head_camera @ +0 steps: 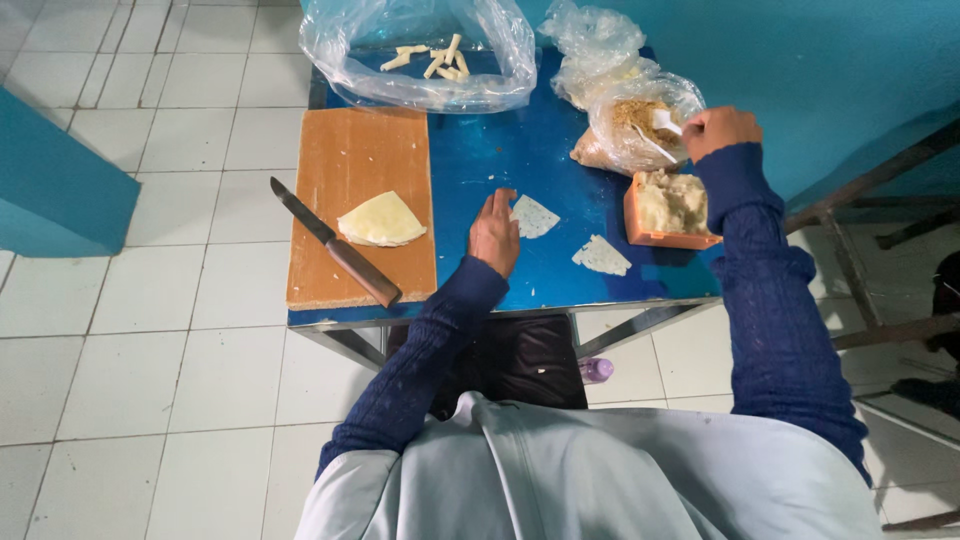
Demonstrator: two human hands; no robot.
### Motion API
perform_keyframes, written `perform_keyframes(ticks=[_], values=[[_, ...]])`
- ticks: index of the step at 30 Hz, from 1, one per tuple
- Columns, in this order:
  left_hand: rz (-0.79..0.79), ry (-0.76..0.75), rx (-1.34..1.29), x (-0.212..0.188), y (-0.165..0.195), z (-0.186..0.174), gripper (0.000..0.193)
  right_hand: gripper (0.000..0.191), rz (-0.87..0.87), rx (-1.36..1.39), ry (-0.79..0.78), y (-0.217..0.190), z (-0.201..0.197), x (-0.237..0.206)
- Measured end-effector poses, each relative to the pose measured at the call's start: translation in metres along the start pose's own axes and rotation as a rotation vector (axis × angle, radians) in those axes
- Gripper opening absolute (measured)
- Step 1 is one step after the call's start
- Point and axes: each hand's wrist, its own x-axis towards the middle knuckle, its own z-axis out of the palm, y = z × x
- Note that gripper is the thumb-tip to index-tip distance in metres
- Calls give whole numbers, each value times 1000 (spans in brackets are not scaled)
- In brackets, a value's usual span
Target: The person sits at a blue table assembling filled pastries. They place a triangular wrapper on the table, spoon filling from a container onto it, then fold and press the wrapper closed, repeating the cycle and setting finished pieces aside.
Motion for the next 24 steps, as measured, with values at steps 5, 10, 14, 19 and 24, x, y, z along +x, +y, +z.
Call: perform_keyframes(ticks=[5, 10, 14, 19, 24], values=[[-43, 1, -35, -1, 4, -3, 49, 20, 119, 268, -110, 8, 2, 7], [-72, -3, -61, -2, 3, -2, 50, 22, 234, 558, -117, 34, -4, -9], [-57, 23, -88, -1, -4, 3, 52, 19, 168, 781, -128, 34, -13, -30], [-59, 46, -111, 0, -16, 11, 54, 22, 84, 840, -195, -7, -7, -73], [-92, 43, -152, 1, -22, 15, 55, 20, -97, 971, -268, -59, 27, -118]])
